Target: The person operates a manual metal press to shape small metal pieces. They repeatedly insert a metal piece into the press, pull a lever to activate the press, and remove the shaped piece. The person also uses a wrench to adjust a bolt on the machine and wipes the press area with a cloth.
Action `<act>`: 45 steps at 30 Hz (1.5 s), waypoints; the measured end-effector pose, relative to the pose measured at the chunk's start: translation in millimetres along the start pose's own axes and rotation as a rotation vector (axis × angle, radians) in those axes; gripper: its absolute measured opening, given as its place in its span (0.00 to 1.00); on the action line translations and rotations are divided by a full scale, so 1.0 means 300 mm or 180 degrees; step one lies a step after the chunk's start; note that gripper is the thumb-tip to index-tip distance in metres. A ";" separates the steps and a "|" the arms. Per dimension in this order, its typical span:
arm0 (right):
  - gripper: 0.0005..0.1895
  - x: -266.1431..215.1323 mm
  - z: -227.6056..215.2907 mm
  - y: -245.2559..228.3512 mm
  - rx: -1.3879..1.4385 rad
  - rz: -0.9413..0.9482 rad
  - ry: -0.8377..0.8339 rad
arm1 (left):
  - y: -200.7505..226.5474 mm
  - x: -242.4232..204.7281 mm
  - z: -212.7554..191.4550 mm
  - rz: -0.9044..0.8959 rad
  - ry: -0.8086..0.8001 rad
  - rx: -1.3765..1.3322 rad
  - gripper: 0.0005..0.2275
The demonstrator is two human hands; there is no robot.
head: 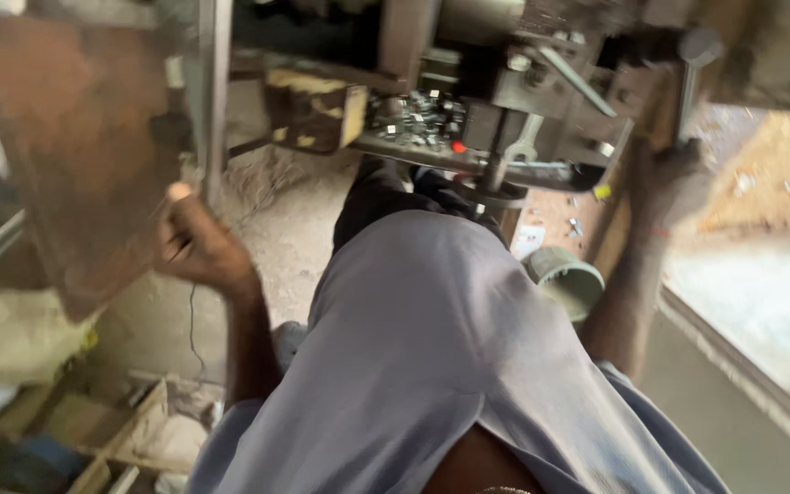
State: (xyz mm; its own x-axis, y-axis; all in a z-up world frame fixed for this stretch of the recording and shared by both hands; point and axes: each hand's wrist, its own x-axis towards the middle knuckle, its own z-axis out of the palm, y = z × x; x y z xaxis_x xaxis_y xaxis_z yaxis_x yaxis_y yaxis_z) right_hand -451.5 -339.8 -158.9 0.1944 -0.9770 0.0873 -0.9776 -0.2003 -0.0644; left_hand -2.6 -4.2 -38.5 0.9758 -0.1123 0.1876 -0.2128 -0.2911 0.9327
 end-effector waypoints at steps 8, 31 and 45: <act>0.22 0.102 -0.070 -0.029 0.1385 0.0420 -0.1355 | 0.060 0.005 0.029 0.0343 -0.0004 0.0099 0.09; 0.19 0.098 -0.057 -0.035 0.1975 0.0765 -0.1298 | 0.011 -0.001 -0.003 0.0322 -0.0046 0.0259 0.10; 0.24 0.108 -0.104 -0.080 0.1537 0.0628 -0.1219 | -0.045 0.025 -0.026 0.0765 -0.0112 0.0530 0.13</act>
State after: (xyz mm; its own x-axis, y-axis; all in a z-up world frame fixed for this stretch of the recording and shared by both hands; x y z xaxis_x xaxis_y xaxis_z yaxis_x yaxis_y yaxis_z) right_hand -424.2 -364.5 -123.6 0.1171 -0.9378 -0.3270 -0.8691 0.0625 -0.4906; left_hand 7.8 6.4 -47.3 0.8947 -0.2289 0.3835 -0.4457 -0.4037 0.7990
